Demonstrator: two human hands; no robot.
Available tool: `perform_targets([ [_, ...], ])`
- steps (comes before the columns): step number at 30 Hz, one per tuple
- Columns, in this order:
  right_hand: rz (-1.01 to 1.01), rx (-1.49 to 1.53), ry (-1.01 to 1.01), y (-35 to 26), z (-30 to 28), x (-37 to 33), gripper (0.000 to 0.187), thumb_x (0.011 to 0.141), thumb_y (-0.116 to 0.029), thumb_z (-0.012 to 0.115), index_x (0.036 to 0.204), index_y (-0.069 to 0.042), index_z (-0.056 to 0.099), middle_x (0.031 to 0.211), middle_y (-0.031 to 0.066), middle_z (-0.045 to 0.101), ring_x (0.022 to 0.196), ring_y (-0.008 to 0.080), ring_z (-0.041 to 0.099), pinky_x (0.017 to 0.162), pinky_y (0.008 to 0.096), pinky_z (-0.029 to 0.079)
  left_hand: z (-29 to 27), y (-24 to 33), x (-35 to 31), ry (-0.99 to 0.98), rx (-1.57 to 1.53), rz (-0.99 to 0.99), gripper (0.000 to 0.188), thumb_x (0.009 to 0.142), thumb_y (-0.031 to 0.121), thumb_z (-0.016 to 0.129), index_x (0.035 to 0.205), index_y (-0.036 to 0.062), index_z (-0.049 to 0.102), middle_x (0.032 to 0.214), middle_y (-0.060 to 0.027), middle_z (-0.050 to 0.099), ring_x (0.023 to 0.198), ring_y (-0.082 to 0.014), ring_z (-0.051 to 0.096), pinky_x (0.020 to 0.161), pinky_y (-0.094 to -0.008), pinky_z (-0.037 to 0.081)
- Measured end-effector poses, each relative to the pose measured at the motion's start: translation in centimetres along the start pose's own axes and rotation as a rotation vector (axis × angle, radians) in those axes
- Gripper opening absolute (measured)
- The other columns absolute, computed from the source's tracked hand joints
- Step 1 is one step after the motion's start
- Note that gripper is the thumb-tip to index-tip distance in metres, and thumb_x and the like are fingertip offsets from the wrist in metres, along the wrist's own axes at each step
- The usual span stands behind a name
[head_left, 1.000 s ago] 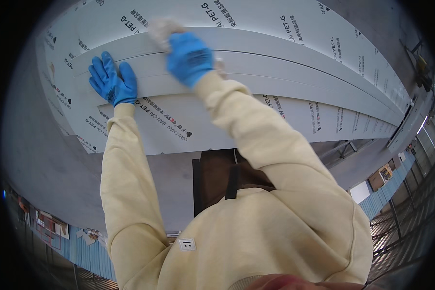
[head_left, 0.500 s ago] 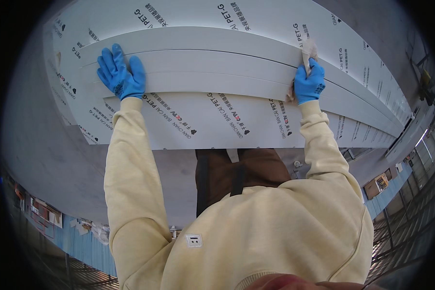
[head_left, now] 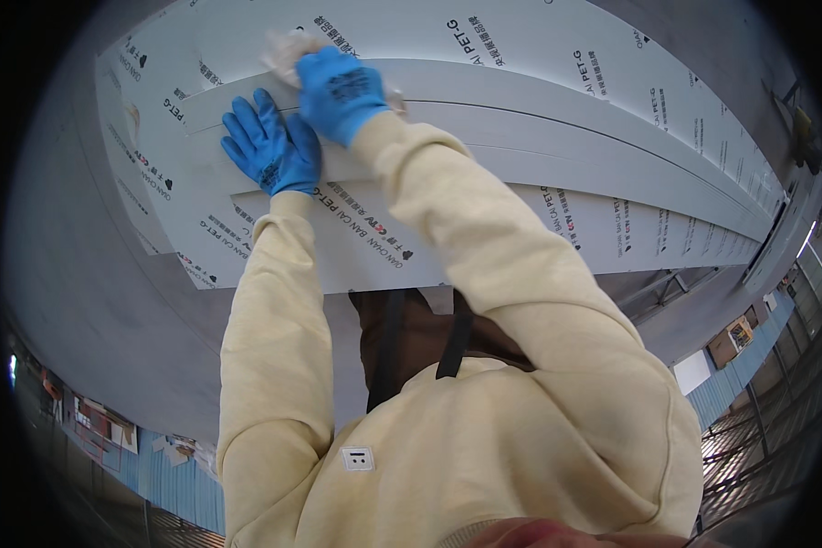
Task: The person wipes the surface of several white panels with a cloth. They occasionally reposition the panels and re-wet the cloth from a bottle to continue cleaning different sections.
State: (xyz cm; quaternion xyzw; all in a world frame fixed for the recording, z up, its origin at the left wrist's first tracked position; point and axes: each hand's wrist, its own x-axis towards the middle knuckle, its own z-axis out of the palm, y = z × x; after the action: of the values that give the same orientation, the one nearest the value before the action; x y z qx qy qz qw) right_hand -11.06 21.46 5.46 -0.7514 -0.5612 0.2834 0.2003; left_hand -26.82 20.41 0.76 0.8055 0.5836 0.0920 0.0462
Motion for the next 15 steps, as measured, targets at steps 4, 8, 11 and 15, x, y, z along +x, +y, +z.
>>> perform_targets([
  [4, 0.012, 0.035, 0.000, -2.0, 0.5, 1.6, 0.024, 0.086, -0.017, 0.061, 0.107, -0.009, 0.068, 0.111, 0.0192, 0.070, 0.106, 0.0383, 0.069, 0.089, 0.0503, 0.057, -0.1, 0.2, -0.1, -0.029, -0.006, -0.022, 0.072, 0.100, 0.057, 0.040, 0.159, 0.0164, 0.039, 0.165, -0.0204, 0.032, 0.155, -0.0423, 0.021, 0.124, -0.0587, 0.006],
  [8, -0.021, -0.030, 0.235, 6.2, -1.7, -2.7, 0.019, 0.086, -0.020, 0.064, 0.102, -0.010, 0.068, 0.101, 0.0182, 0.070, 0.098, 0.0395, 0.067, 0.084, 0.0501, 0.055, -0.3, -0.2, -0.4, -0.014, -0.071, 0.006, 0.069, 0.100, 0.052, 0.042, 0.160, 0.0164, 0.038, 0.165, -0.0208, 0.031, 0.155, -0.0435, 0.020, 0.124, -0.0594, 0.006],
  [11, 0.051, -0.068, 0.355, 13.5, -6.8, -7.1, 0.019, 0.083, -0.018, 0.063, 0.100, -0.010, 0.068, 0.100, 0.0200, 0.068, 0.092, 0.0416, 0.065, 0.080, 0.0516, 0.055, -0.5, -0.5, -0.8, 0.019, -0.085, 0.022, 0.069, 0.100, 0.049, 0.045, 0.160, 0.0160, 0.037, 0.165, -0.0214, 0.031, 0.154, -0.0453, 0.021, 0.124, -0.0610, 0.007],
  [15, 0.228, -0.194, 0.421, 14.4, -7.2, -7.9, 0.022, 0.085, -0.021, 0.064, 0.103, -0.010, 0.068, 0.102, 0.0202, 0.067, 0.091, 0.0416, 0.065, 0.080, 0.0511, 0.055, -0.4, -0.1, -0.5, 0.029, -0.087, 0.030, 0.070, 0.099, 0.048, 0.046, 0.160, 0.0160, 0.036, 0.164, -0.0219, 0.032, 0.153, -0.0469, 0.021, 0.123, -0.0625, 0.009],
])
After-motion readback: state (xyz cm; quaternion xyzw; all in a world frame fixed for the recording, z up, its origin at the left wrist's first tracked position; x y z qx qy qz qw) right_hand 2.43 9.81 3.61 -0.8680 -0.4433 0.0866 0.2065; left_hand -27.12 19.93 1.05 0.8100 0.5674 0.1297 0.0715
